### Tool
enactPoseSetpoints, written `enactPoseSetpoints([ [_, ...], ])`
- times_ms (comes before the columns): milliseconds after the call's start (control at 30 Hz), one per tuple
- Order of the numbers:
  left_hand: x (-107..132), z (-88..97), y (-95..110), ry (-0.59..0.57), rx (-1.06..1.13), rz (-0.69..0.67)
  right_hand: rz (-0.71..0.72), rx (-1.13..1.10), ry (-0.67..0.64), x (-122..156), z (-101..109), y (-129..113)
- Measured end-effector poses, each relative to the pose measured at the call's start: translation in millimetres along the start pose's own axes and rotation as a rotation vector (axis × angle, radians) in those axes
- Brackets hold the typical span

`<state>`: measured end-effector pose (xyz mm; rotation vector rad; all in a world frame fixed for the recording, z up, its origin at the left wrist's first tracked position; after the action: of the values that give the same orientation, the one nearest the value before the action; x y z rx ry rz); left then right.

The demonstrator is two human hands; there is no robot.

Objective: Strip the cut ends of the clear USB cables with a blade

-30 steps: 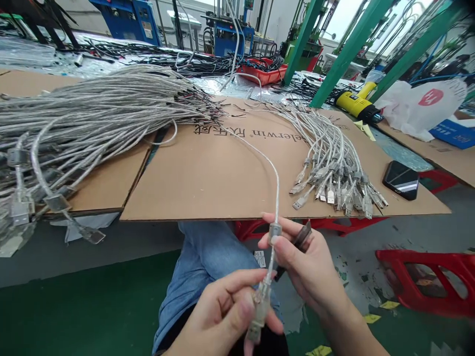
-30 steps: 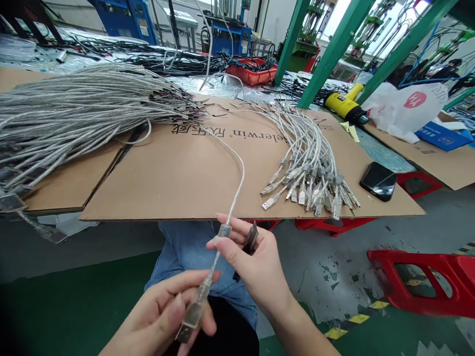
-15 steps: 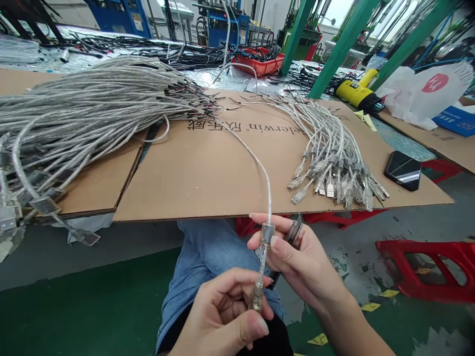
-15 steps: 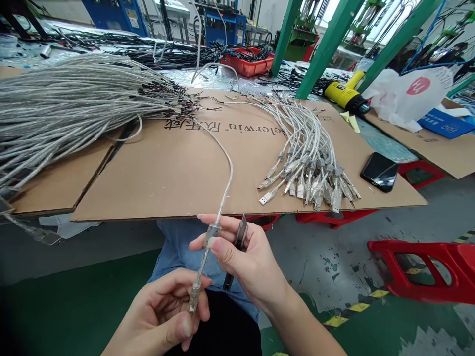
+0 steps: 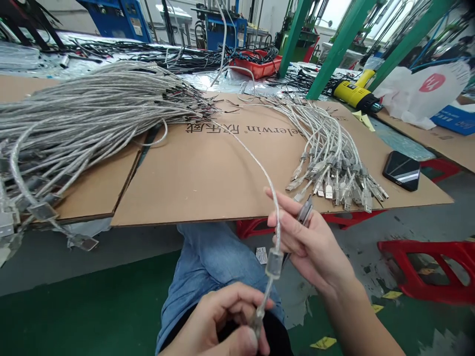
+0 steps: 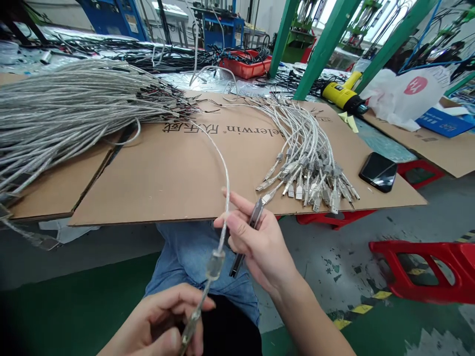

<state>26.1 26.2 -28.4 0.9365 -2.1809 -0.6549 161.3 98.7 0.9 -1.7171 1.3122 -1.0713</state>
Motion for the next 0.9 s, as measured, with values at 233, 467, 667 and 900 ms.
enactPoseSetpoints([
  [233,-14.6,4.2,11.1,0.087,0.087,-0.119,0.113,0.336,-0.070,8.7,-8.7,5.5],
  [467,-6.4,14.9,18.7,0.315,0.083,-0.255,0.092,0.782,-0.497,38.1,-17.0,0.6],
  [667,-3.1,15.0,21.7,0.316,0.034,-0.290,0.371,1.064,-0.412,42.7,-31.3,-14.3],
  [900,-2.4,19.8,19.1,0.351,-0.050,-0.269,0.402,1.238,-0.442,45.3,-33.4,-18.1],
])
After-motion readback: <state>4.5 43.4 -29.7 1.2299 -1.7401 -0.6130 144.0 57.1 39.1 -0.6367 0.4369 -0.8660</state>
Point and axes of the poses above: each hand's wrist, its own x-axis away from the middle knuckle, its own z-axis out of the back of the hand, y = z × x, the point moved 5 cm from there along -x, towards the middle knuckle, and after that the axes turned 9 degrees about x, right-handed, at the moved point
